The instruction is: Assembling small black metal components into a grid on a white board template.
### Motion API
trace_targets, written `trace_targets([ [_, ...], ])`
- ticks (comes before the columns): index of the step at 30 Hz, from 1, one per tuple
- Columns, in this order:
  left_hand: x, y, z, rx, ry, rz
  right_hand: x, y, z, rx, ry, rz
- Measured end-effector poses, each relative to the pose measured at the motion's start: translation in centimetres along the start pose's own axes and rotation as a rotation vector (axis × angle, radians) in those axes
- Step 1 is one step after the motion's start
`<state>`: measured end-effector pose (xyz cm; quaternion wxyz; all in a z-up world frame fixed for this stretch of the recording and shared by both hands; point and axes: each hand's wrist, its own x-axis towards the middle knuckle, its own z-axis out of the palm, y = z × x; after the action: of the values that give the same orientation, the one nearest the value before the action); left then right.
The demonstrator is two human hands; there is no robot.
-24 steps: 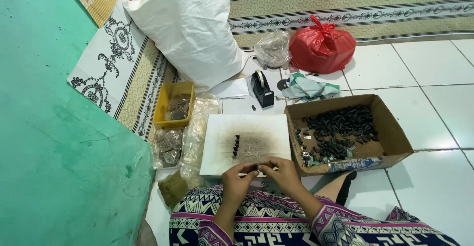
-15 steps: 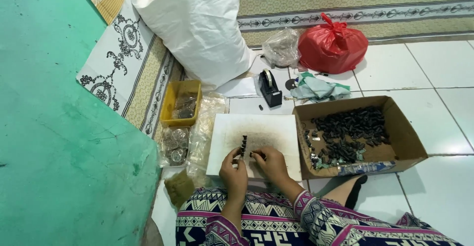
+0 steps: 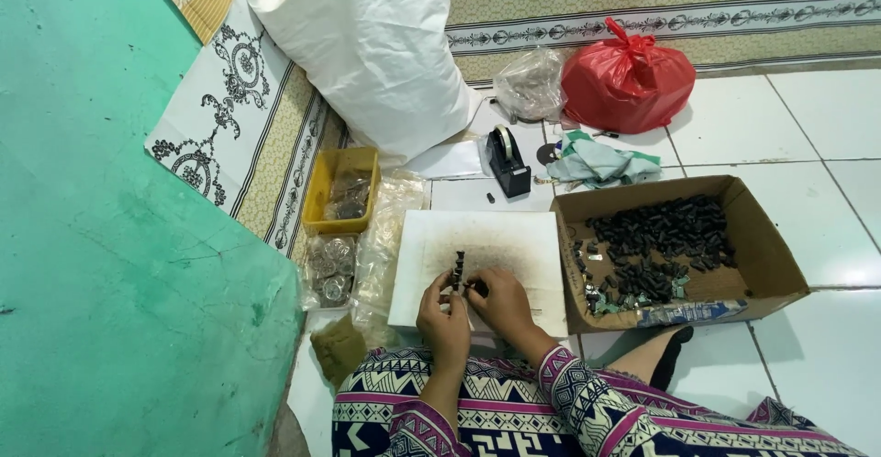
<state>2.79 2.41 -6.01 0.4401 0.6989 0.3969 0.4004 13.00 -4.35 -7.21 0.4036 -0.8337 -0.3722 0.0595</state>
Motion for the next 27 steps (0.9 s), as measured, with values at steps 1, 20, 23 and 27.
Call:
trace_targets([
  [1, 0.0, 0.0, 0.0, 0.001, -0.002, 0.001, 0.1, -0.3, -0.3, 0.001, 0.002, 0.001],
  [20, -0.8, 2.3, -0.6, 0.023, -0.109, 0.008, 0.9, 0.0, -0.1, -0.033, -0.145, 0.066],
  [23, -1.1, 2.9, -0.7, 0.034, -0.109, 0.05, 0.8, 0.5, -0.2, -0.031, -0.157, 0.056],
  [27, -2.0, 3.6, -0.3, 0.078, -0.204, 0.185, 0.4, -2.3, -4.9, 0.016, -0.266, 0.22],
])
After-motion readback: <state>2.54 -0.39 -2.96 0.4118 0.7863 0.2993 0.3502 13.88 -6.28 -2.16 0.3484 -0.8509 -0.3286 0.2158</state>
